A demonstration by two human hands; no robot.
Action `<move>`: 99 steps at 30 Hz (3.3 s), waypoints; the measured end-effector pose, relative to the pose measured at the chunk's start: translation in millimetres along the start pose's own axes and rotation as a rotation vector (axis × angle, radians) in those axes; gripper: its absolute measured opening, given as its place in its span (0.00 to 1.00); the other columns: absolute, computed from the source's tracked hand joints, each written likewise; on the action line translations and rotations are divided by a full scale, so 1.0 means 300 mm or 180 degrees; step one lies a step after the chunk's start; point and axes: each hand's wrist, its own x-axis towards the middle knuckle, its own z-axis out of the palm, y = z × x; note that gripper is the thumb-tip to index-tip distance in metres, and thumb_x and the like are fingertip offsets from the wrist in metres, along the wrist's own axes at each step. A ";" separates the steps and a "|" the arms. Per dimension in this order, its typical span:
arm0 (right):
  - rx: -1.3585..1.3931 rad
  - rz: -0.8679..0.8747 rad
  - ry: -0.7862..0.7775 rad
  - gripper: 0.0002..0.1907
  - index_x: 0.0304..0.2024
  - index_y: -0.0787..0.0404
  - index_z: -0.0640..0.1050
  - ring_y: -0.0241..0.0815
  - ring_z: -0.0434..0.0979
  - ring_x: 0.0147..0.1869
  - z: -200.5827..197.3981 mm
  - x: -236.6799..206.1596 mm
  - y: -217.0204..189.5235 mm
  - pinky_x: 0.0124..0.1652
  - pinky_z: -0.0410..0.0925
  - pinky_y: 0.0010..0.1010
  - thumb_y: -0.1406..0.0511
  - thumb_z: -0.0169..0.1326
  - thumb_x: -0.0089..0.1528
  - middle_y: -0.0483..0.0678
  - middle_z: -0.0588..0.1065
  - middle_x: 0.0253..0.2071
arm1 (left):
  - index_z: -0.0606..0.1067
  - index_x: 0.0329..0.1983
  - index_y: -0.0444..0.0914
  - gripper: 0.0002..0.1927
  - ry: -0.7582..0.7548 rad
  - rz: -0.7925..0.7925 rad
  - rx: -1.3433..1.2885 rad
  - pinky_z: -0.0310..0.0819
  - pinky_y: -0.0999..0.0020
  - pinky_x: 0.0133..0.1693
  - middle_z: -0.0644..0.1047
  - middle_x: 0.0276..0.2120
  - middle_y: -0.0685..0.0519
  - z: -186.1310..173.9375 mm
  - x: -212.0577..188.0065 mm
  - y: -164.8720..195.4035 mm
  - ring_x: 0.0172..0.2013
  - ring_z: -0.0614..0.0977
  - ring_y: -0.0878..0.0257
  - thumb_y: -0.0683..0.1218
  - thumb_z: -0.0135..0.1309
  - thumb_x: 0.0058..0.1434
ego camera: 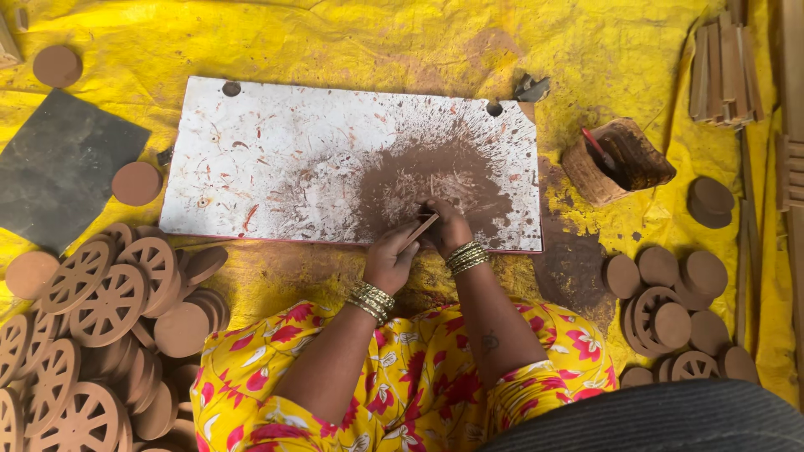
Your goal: The person sits at a low board covered in clay dust and smooths wheel-shaped clay discs by hand, rubbing a small sanding block over their surfaces and edges. They work through the discs one at a time and place finished ones on a growing pile beside the board.
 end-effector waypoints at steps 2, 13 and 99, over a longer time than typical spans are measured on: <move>0.0017 -0.0040 -0.0070 0.17 0.51 0.64 0.75 0.44 0.74 0.43 0.004 -0.007 -0.004 0.44 0.74 0.35 0.57 0.45 0.71 0.49 0.71 0.44 | 0.78 0.59 0.41 0.19 0.0069 -0.0205 -0.0164 0.82 0.64 0.48 0.83 0.48 0.46 -0.005 -0.006 0.013 0.46 0.86 0.57 0.41 0.57 0.64; 0.1136 0.0448 -0.0182 0.28 0.65 0.53 0.70 0.48 0.73 0.61 0.162 -0.129 0.131 0.51 0.72 0.42 0.47 0.35 0.72 0.48 0.76 0.59 | 0.74 0.57 0.34 0.16 0.1507 0.0249 -0.1562 0.78 0.66 0.51 0.80 0.48 0.50 -0.032 0.014 -0.003 0.48 0.81 0.64 0.48 0.50 0.73; -0.3791 -0.2014 0.1266 0.12 0.42 0.58 0.85 0.43 0.81 0.33 0.000 -0.282 0.028 0.35 0.75 0.32 0.74 0.60 0.58 0.51 0.80 0.36 | 0.70 0.63 0.40 0.31 -0.0056 -0.2149 -0.4798 0.75 0.43 0.53 0.75 0.57 0.43 -0.002 -0.048 -0.022 0.54 0.78 0.45 0.63 0.37 0.66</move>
